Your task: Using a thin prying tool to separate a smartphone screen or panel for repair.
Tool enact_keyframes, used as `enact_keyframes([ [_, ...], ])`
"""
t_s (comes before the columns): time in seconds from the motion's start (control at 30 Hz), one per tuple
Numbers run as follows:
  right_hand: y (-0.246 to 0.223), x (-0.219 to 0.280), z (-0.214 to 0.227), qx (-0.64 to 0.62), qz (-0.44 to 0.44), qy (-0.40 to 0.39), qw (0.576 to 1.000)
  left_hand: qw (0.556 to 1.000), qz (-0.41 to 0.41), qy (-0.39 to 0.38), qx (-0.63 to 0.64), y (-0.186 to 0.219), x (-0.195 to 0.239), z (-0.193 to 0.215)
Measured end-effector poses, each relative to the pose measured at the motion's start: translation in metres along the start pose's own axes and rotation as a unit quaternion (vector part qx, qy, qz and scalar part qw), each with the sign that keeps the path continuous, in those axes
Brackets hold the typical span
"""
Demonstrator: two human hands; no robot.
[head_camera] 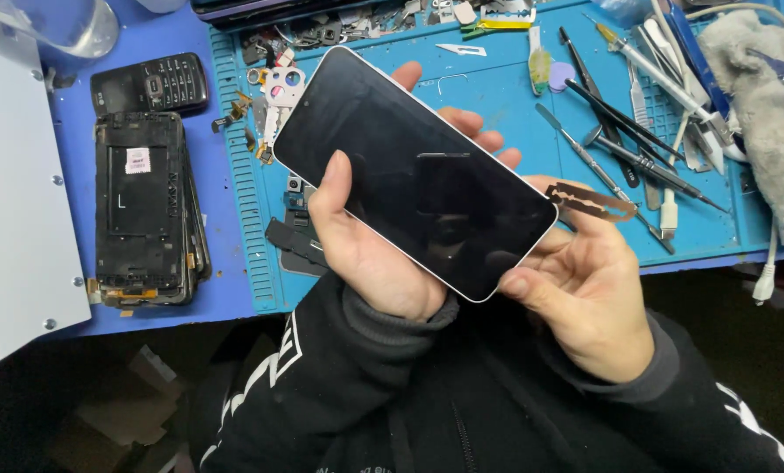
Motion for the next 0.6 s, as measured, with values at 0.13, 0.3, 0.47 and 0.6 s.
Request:
enact_keyframes([
  [0.13, -0.039, -0.010, -0.008, -0.012, 0.024, -0.029, 0.999, 0.998, 0.000, 0.061, -0.023, 0.008, -0.002, 0.011],
  [0.3, -0.058, -0.013, 0.004, 0.260, 0.051, 0.057, 0.963, 0.996, -0.010, 0.058, -0.063, 0.014, 0.002, 0.014],
  [0.47, -0.062, -0.023, -0.008, 0.471, 0.076, -0.002, 0.879, 0.992, -0.024, 0.052, -0.113, 0.022, 0.013, 0.010],
  [0.6, -0.063, -0.024, -0.019, 0.503, 0.126, -0.047, 0.854, 0.985, -0.009, 0.013, -0.170, 0.024, 0.017, 0.005],
])
Point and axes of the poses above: each hand's wrist, its own x-axis away from the middle knuckle, its own z-axis out of the back of the hand, y = z × x, the point moved 7 cm from there along -x, towards the middle knuckle, and after that the axes turned 3 degrees about -y, right-handed, at the moved point
